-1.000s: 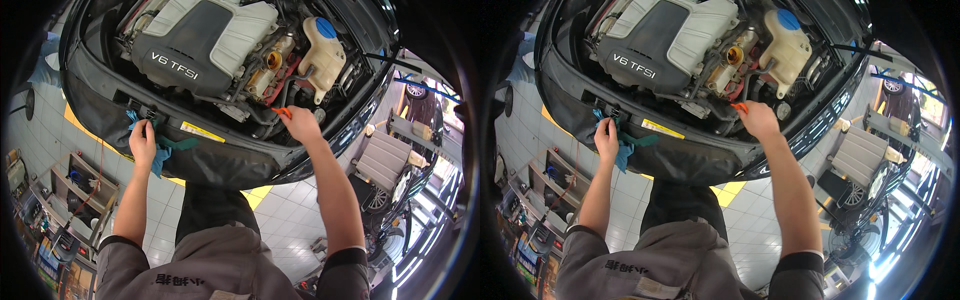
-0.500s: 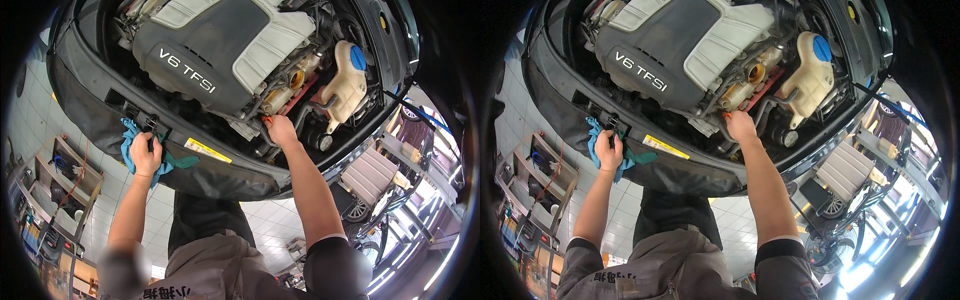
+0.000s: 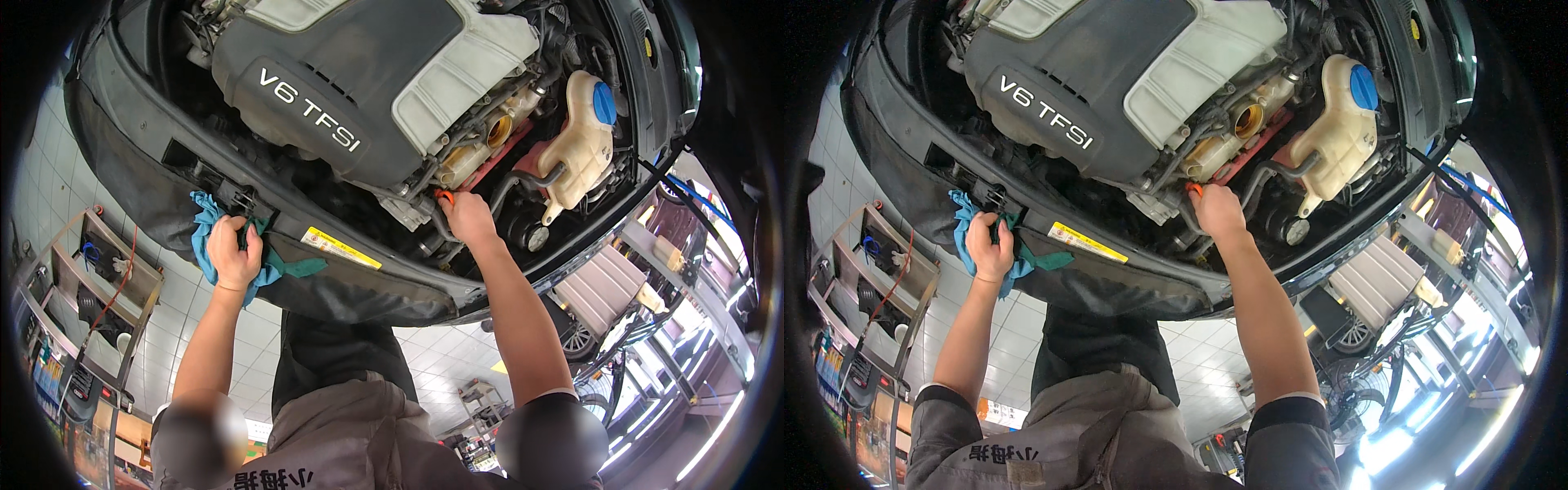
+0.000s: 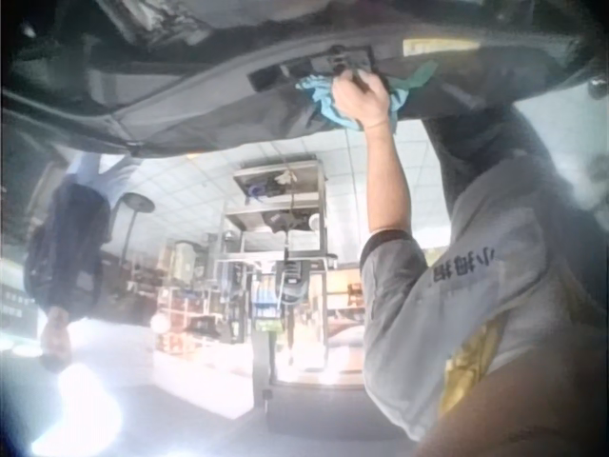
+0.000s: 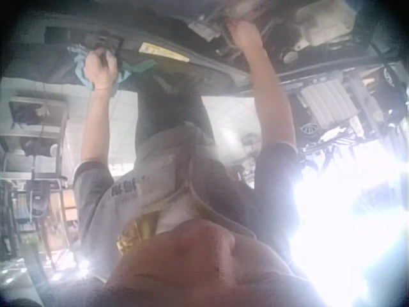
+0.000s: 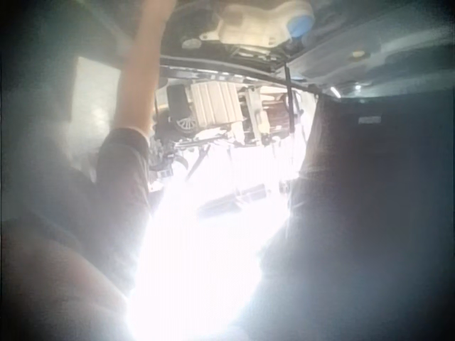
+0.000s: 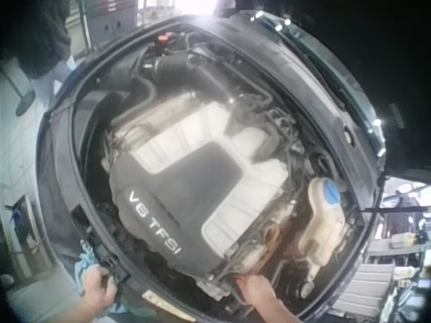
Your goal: The person pours engine oil from a grey container into the engine of a black car with the hood open. They repeatedly check the oil level using the dipstick, wipe it with a cloth, and add more oil in stages. The person closes the oil filler cap at the end.
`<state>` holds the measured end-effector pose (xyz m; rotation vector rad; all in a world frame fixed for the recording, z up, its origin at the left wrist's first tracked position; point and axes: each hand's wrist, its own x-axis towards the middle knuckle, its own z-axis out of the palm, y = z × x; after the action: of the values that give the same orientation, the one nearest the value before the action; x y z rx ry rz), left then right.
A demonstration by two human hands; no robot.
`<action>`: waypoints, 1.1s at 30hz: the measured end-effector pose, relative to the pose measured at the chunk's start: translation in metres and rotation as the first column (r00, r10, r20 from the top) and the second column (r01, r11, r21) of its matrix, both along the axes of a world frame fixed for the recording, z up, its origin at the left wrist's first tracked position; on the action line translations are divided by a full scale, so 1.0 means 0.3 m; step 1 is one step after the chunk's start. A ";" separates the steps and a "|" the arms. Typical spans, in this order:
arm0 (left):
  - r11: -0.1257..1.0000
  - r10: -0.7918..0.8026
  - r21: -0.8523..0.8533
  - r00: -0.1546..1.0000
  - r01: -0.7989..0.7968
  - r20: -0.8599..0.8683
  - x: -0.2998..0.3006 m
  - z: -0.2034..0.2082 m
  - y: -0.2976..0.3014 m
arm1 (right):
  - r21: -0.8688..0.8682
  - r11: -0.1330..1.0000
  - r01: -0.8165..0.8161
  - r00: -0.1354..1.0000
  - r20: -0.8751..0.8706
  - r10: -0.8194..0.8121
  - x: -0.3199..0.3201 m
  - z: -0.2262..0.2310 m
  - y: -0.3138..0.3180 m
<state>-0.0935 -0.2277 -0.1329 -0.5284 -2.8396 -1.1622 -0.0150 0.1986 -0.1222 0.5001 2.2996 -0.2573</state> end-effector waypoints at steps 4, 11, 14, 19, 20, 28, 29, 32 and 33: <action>1.000 0.001 -0.004 0.999 -0.002 -0.035 -0.002 -0.003 0.006 | -0.025 0.997 0.068 0.994 -0.087 -0.070 0.010 -0.019 -0.008; 1.000 0.005 -0.012 1.000 -0.005 -0.015 0.002 -0.006 0.006 | -0.014 0.997 0.074 0.989 -0.128 -0.075 0.019 -0.043 -0.024; 1.000 0.009 -0.006 1.000 -0.009 -0.007 0.002 -0.007 0.007 | -0.019 0.995 0.099 0.987 -0.125 -0.100 0.018 -0.040 -0.019; 1.000 0.008 -0.010 0.999 -0.009 -0.031 0.003 -0.010 0.004 | -0.025 0.996 0.091 0.988 -0.122 -0.093 0.014 -0.041 -0.021; 1.000 0.015 -0.009 1.000 -0.015 -0.024 0.004 -0.010 0.003 | 0.005 0.994 0.110 0.988 -0.108 -0.109 0.015 -0.040 -0.023; 0.999 0.014 -0.030 0.999 -0.013 0.037 0.000 0.017 0.008 | -0.006 0.990 0.142 0.985 -0.102 -0.142 0.008 -0.019 -0.023; 1.000 0.017 -0.023 0.997 -0.015 0.070 0.005 0.031 0.005 | -0.007 0.991 0.135 0.986 -0.098 -0.135 0.012 -0.017 -0.027; 0.981 0.169 0.056 0.960 -0.186 0.224 0.038 0.092 -0.030 | -0.005 0.991 0.134 0.985 -0.112 -0.134 0.009 -0.019 -0.027; 0.979 0.185 0.058 0.970 -0.196 0.157 0.049 0.118 -0.054 | -0.012 0.990 0.140 0.984 -0.107 -0.141 0.008 -0.016 -0.024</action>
<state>-0.0789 -0.2440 -0.0973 -0.1651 -2.8766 -1.3151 -0.0126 0.1913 -0.1268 0.6624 2.3706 -0.3658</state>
